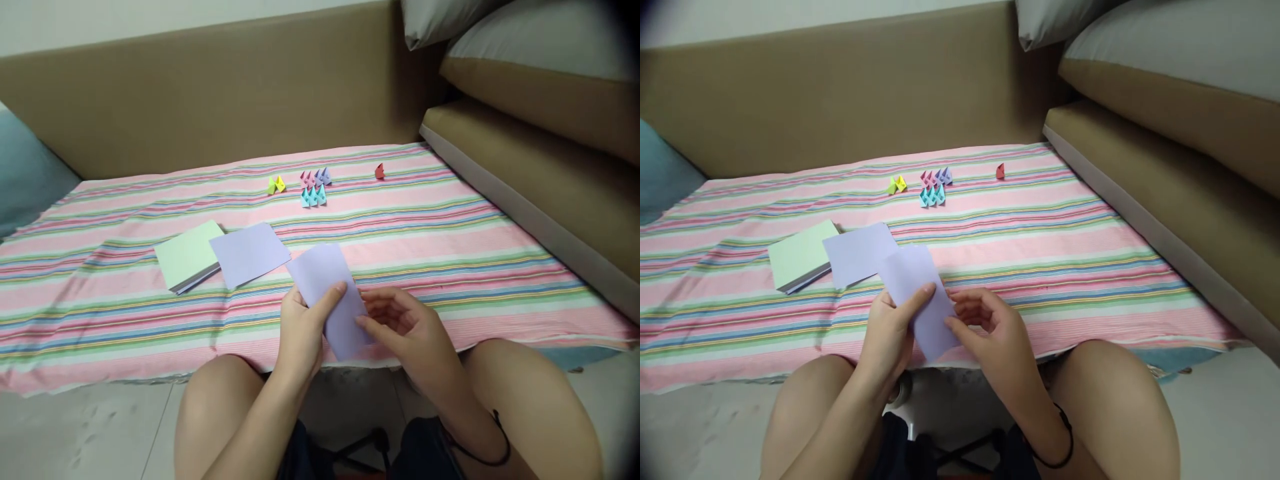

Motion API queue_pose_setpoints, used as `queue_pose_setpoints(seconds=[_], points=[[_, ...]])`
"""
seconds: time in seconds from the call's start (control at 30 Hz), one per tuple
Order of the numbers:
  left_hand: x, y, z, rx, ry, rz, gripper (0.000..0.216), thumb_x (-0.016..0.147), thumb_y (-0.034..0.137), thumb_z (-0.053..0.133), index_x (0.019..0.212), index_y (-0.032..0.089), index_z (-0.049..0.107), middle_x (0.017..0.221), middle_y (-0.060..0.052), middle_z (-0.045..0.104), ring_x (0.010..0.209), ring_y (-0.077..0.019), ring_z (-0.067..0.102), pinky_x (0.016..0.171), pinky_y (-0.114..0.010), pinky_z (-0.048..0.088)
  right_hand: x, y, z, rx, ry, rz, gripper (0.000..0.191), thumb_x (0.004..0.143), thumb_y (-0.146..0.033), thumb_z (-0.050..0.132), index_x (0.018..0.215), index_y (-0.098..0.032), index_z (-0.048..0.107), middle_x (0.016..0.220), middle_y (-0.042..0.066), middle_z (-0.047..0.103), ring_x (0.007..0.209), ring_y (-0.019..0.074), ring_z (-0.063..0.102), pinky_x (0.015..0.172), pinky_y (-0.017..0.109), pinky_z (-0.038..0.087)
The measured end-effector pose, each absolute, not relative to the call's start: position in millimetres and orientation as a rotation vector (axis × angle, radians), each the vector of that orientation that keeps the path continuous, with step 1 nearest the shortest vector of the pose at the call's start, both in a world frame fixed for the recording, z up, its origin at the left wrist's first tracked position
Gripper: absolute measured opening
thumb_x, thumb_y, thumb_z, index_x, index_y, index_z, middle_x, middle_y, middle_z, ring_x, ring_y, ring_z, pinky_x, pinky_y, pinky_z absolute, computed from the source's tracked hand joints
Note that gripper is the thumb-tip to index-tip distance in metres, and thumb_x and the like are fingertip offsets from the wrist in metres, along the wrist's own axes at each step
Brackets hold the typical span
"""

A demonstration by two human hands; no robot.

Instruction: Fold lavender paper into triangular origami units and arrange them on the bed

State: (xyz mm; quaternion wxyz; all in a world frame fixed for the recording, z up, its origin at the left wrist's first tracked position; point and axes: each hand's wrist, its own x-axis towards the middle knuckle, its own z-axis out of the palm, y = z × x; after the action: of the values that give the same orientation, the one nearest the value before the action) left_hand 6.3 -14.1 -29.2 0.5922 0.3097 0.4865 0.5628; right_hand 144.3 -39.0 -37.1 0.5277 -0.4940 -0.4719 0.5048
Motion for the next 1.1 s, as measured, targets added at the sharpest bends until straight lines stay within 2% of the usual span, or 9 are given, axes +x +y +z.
queue_pose_setpoints(seconds=[0.07, 0.17, 0.37, 0.5, 0.6, 0.77, 0.97, 1.1], points=[[5.4, -13.7, -29.1, 0.747, 1.147, 1.278, 0.026, 0.060, 0.031, 0.082, 0.076, 0.015, 0.068, 0.072, -0.004, 0.070, 0.065, -0.0178, 0.062, 0.057, -0.026, 0.049, 146.0, -39.2, -36.7, -1.191, -1.136, 1.194, 0.021, 0.072, -0.031, 0.073, 0.091, -0.024, 0.067, 0.087, 0.003, 0.070, 0.081, 0.0172, 0.067, 0.073, 0.028, 0.057], [5.5, -14.5, -28.0, 0.794, 1.182, 1.237, 0.027, 0.058, 0.032, 0.083, 0.071, 0.015, 0.067, 0.067, -0.003, 0.067, 0.061, -0.0162, 0.060, 0.054, -0.024, 0.047, 147.7, -38.9, -35.5, -1.219, -1.129, 1.210, 0.014, 0.075, -0.035, 0.070, 0.083, -0.024, 0.068, 0.082, 0.002, 0.070, 0.078, 0.0168, 0.067, 0.070, 0.027, 0.057], [7.9, -16.2, -27.9, 0.816, 1.229, 1.179, 0.030, 0.052, 0.031, 0.085, 0.068, 0.015, 0.066, 0.066, -0.002, 0.066, 0.058, -0.0163, 0.059, 0.053, -0.026, 0.047, 146.5, -39.2, -35.4, -1.245, -1.119, 1.230, 0.015, 0.076, -0.038, 0.069, 0.079, -0.023, 0.068, 0.082, 0.003, 0.072, 0.078, 0.0180, 0.067, 0.069, 0.027, 0.056], [8.4, -15.9, -29.2, 0.827, 1.221, 1.161, 0.032, 0.051, 0.029, 0.086, 0.070, 0.014, 0.066, 0.069, -0.003, 0.067, 0.059, -0.0156, 0.059, 0.053, -0.025, 0.047, 145.7, -39.6, -36.9, -1.251, -1.130, 1.243, 0.015, 0.075, -0.037, 0.069, 0.079, -0.023, 0.069, 0.081, 0.003, 0.072, 0.075, 0.0180, 0.068, 0.061, 0.026, 0.055], [8.5, -16.9, -27.5, 0.811, 1.169, 1.206, 0.029, 0.058, 0.033, 0.083, 0.072, 0.015, 0.066, 0.068, -0.002, 0.065, 0.059, -0.0130, 0.056, 0.052, -0.022, 0.045, 146.2, -40.2, -36.1, -1.300, -1.128, 1.227, 0.016, 0.074, -0.038, 0.069, 0.079, -0.022, 0.069, 0.077, 0.003, 0.071, 0.069, 0.0169, 0.066, 0.053, 0.024, 0.052], [7.5, -20.4, -22.3, 0.826, 1.174, 1.249, 0.027, 0.068, 0.037, 0.076, 0.073, 0.014, 0.063, 0.066, 0.000, 0.061, 0.058, -0.0106, 0.053, 0.052, -0.020, 0.043, 146.5, -43.0, -31.6, -1.320, -1.130, 1.276, 0.017, 0.077, -0.038, 0.069, 0.082, -0.021, 0.069, 0.081, 0.002, 0.071, 0.075, 0.0151, 0.065, 0.064, 0.024, 0.053], [5.3, -23.2, -20.2, 0.909, 1.244, 1.258, 0.034, 0.069, 0.041, 0.075, 0.062, 0.014, 0.057, 0.058, 0.002, 0.054, 0.051, -0.0073, 0.045, 0.045, -0.018, 0.037, 144.5, -44.4, -30.1, -1.339, -1.109, 1.299, 0.019, 0.076, -0.041, 0.069, 0.080, -0.022, 0.068, 0.078, 0.001, 0.069, 0.069, 0.0128, 0.062, 0.057, 0.021, 0.049], [4.7, -23.9, -22.1, 0.894, 1.248, 1.255, 0.033, 0.069, 0.042, 0.075, 0.063, 0.014, 0.058, 0.058, 0.002, 0.054, 0.051, -0.0074, 0.046, 0.045, -0.018, 0.037, 143.9, -44.4, -29.4, -1.299, -1.118, 1.286, 0.017, 0.076, -0.039, 0.070, 0.080, -0.023, 0.069, 0.081, 0.001, 0.069, 0.075, 0.0135, 0.063, 0.066, 0.022, 0.052]])
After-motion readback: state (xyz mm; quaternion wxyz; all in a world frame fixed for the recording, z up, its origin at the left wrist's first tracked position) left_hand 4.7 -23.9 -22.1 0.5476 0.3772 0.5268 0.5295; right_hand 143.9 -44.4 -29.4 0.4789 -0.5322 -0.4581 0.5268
